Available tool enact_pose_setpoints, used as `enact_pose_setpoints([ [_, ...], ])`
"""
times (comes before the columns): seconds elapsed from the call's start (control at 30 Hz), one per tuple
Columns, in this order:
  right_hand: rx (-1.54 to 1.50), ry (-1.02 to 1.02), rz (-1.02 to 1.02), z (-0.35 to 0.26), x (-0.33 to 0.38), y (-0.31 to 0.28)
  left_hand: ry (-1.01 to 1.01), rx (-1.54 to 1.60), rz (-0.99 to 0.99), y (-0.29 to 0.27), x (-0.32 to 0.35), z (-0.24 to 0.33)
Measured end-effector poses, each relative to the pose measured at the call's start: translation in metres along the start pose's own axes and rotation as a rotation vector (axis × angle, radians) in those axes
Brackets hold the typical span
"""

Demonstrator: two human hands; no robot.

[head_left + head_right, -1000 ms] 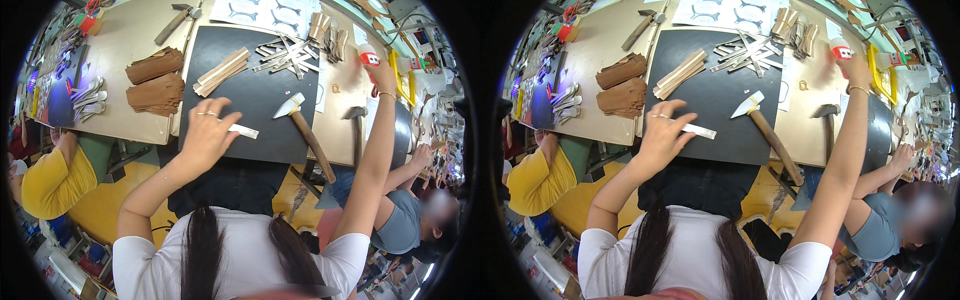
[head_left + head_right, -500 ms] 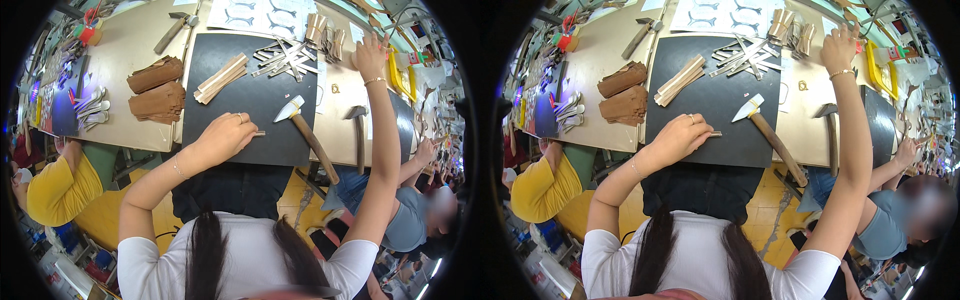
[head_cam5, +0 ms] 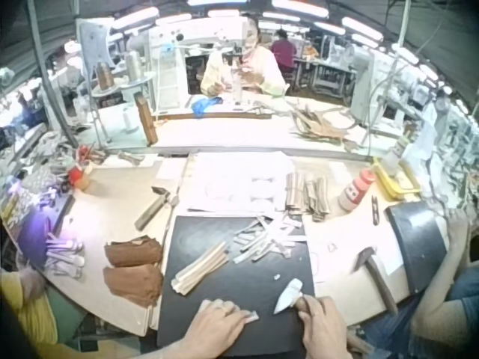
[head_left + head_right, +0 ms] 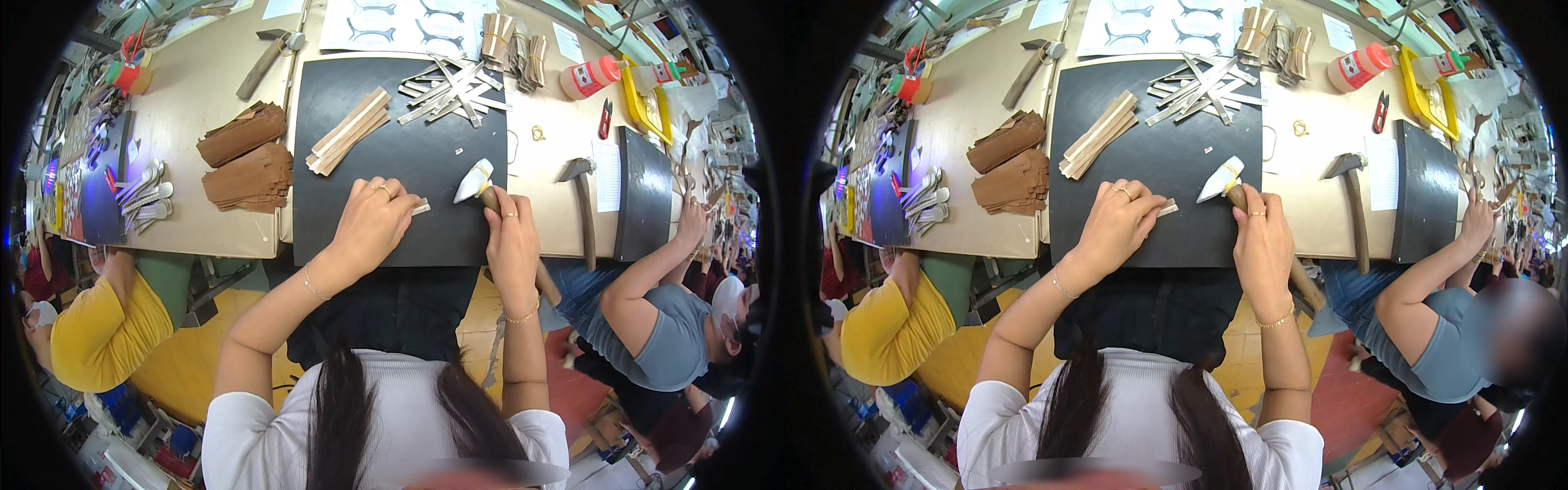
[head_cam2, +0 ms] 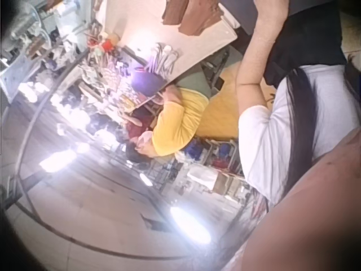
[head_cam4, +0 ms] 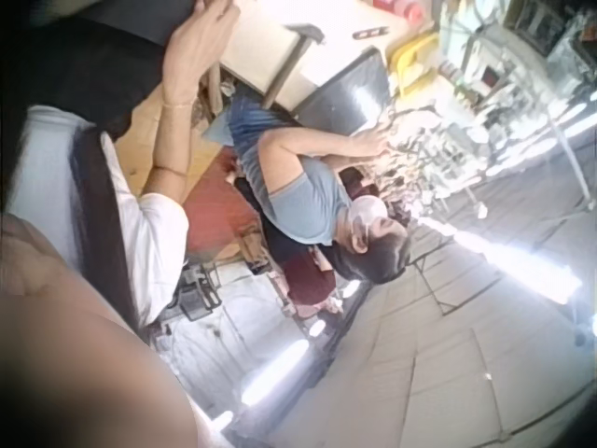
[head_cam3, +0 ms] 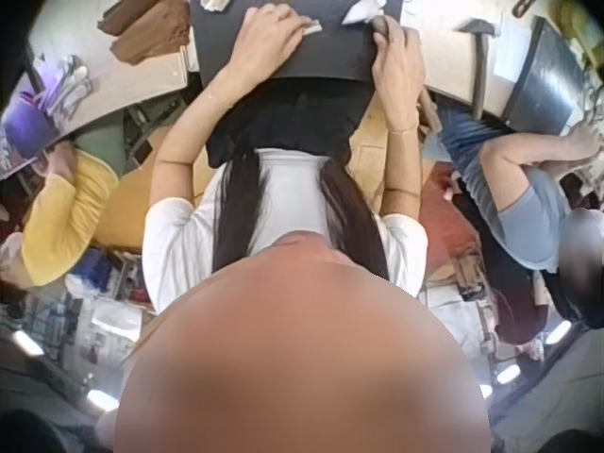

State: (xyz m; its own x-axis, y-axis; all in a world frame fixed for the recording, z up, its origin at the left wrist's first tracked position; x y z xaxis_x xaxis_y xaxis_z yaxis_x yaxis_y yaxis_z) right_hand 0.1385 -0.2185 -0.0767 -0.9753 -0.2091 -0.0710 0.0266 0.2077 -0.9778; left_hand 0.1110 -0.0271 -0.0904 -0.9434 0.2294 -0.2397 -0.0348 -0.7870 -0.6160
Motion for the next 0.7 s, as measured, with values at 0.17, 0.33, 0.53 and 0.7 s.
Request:
enact_pose_setpoints([
  [0.17, -0.187, -0.162, 0.012, -0.031, 0.029, -0.021, 0.016, -0.05, 0.048, 0.001, 0.003, 0.005],
  [0.33, -0.161, -0.184, -0.035, -0.045, 0.036, -0.009, 0.025, -0.084, 0.091, 0.0, 0.006, 0.007],
  [0.53, -0.176, -0.164, -0.03, -0.044, 0.041, -0.006, -0.024, -0.086, 0.124, -0.003, 0.012, 0.005],
  [0.7, -0.223, -0.119, 0.006, -0.037, 0.043, -0.004, 0.045, -0.153, 0.096, 0.002, 0.015, 0.01],
])
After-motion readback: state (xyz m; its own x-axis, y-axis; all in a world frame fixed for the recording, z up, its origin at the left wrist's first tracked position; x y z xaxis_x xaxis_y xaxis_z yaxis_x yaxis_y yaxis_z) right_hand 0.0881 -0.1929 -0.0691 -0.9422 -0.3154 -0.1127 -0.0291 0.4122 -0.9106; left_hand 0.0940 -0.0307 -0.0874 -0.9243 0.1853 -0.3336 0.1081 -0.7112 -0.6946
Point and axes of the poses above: each hand's wrist, its own x-axis away from the middle knuckle, its own y-axis out of the palm, z = x × y, the point moved 9 cm from there along -x, towards the middle knuckle, and after that the axes turned 13 degrees about x, right-handed, at the moved point
